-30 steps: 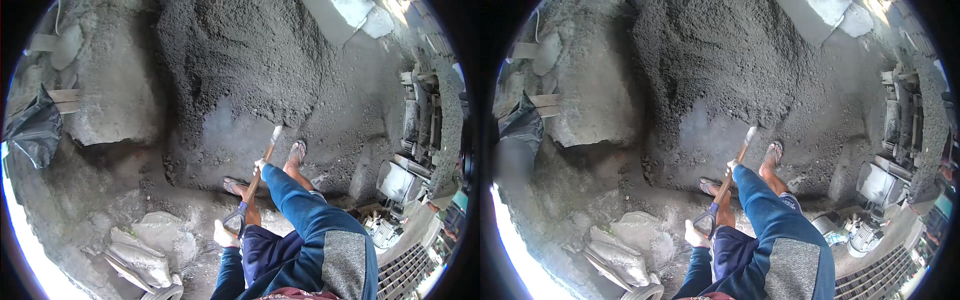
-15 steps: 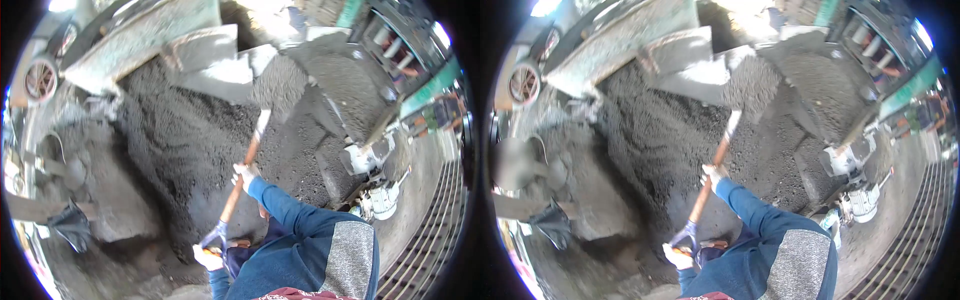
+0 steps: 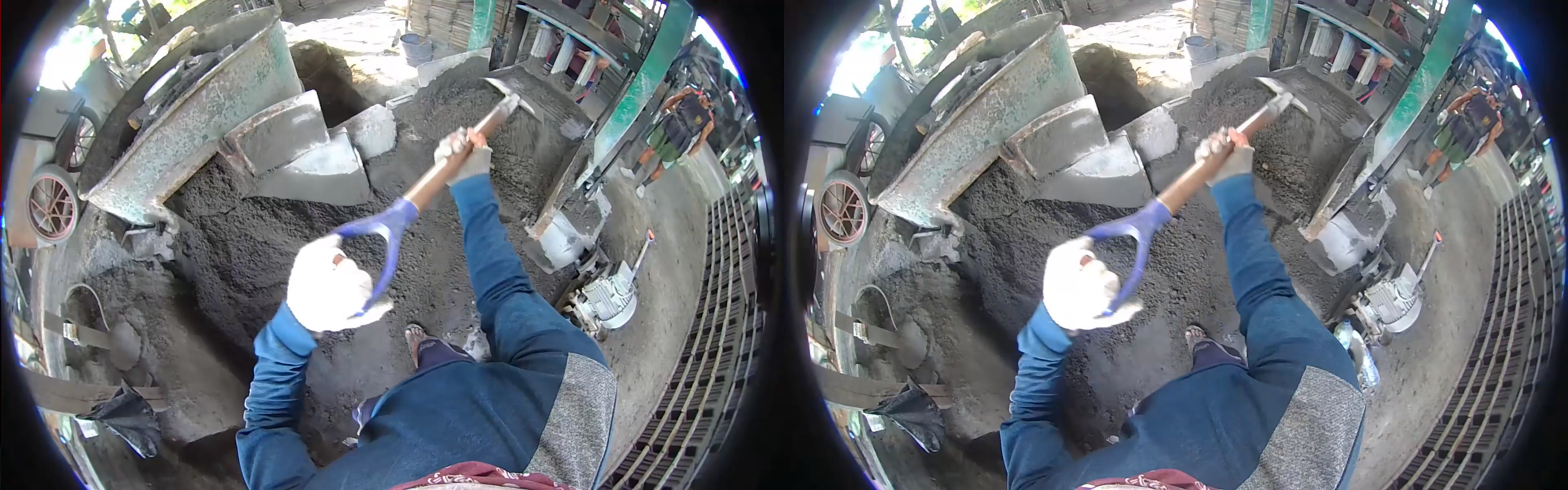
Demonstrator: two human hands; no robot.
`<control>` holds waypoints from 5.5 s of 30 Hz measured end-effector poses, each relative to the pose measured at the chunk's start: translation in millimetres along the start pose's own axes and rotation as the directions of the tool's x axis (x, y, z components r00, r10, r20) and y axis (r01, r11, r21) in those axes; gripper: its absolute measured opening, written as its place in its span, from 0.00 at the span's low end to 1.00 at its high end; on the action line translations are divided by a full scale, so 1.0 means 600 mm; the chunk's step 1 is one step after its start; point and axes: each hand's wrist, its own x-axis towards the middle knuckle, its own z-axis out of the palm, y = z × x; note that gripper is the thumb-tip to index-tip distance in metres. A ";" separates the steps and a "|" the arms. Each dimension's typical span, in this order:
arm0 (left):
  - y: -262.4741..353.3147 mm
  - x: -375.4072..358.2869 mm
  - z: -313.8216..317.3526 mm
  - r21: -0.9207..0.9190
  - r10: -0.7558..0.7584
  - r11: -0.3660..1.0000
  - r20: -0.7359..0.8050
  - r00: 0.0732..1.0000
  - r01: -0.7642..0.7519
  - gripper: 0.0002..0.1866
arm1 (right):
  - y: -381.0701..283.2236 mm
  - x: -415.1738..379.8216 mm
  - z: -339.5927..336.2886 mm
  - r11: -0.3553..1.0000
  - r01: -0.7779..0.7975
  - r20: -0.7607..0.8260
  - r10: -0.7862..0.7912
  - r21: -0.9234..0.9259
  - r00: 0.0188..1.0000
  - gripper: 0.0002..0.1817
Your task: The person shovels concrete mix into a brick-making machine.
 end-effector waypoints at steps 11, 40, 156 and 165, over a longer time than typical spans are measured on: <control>0.408 -0.454 0.104 -0.852 -0.992 0.094 -0.039 0.117 0.515 0.17 | 0.230 -0.369 -0.018 0.867 -0.308 -0.179 0.256 -0.392 0.950 0.10; 0.637 -0.721 0.662 -0.787 -0.003 -0.406 0.509 -0.861 -0.464 0.24 | 0.674 -0.661 -1.172 -0.162 -0.978 -0.906 0.419 -0.129 0.050 0.04; 0.280 -0.718 0.013 -0.912 -0.612 -0.409 0.272 -0.742 0.003 0.32 | 0.753 -0.368 -0.126 0.635 -0.755 -0.584 0.555 -0.163 0.593 0.11; -0.215 -0.202 -0.134 -0.773 -0.942 0.335 -0.292 0.165 0.538 0.11 | 0.389 0.140 0.186 0.999 0.003 0.074 -0.007 0.049 0.997 0.10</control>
